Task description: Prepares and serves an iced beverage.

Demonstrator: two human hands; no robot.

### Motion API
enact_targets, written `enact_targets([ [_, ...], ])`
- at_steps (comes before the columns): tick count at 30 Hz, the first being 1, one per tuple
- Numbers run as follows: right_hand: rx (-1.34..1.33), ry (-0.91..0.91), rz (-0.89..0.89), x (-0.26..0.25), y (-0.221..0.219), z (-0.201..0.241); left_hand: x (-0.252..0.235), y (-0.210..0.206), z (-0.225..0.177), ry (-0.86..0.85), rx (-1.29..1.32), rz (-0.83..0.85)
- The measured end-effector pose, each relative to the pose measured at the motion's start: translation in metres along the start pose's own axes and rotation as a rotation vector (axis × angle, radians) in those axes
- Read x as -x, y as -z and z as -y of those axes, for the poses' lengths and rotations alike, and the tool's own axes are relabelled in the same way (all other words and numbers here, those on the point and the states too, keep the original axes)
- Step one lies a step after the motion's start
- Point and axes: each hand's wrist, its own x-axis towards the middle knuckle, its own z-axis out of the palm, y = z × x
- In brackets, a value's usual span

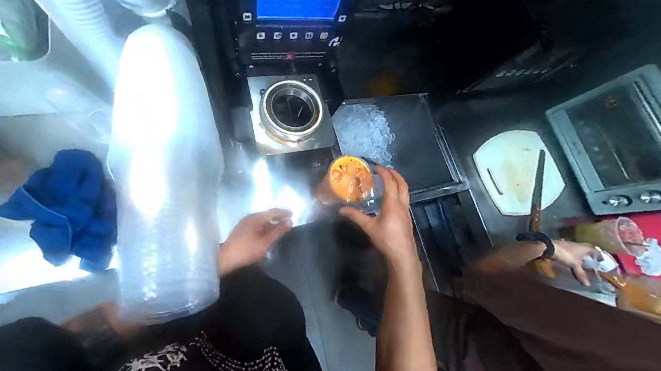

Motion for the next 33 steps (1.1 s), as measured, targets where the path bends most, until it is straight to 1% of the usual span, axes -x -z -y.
enact_targets([
  [4,0.056,0.044,0.179,-0.043,-0.011,-0.003,-0.041,-0.012,-0.007,0.084,-0.053,-0.013],
  [8,0.102,0.101,0.278,-0.061,-0.02,-0.01,-0.073,-0.024,-0.013,0.036,-0.103,-0.095],
  [11,0.087,0.114,0.293,-0.066,-0.023,-0.016,-0.091,-0.035,-0.014,0.008,-0.108,-0.185],
  [13,0.092,0.12,0.292,-0.07,-0.026,-0.017,-0.1,-0.038,-0.023,-0.014,-0.104,-0.228],
  [16,0.109,0.107,0.313,-0.07,-0.026,-0.015,-0.11,-0.047,-0.033,-0.028,-0.082,-0.259],
  [21,0.094,0.096,0.334,-0.076,-0.026,-0.018,-0.14,-0.056,-0.029,-0.023,-0.1,-0.312],
  [26,0.128,0.093,0.355,-0.08,-0.032,-0.023,-0.148,-0.056,-0.024,-0.049,-0.143,-0.303],
  [33,0.161,0.112,0.362,-0.085,-0.035,-0.023,-0.152,-0.055,-0.018,-0.029,-0.066,-0.327],
])
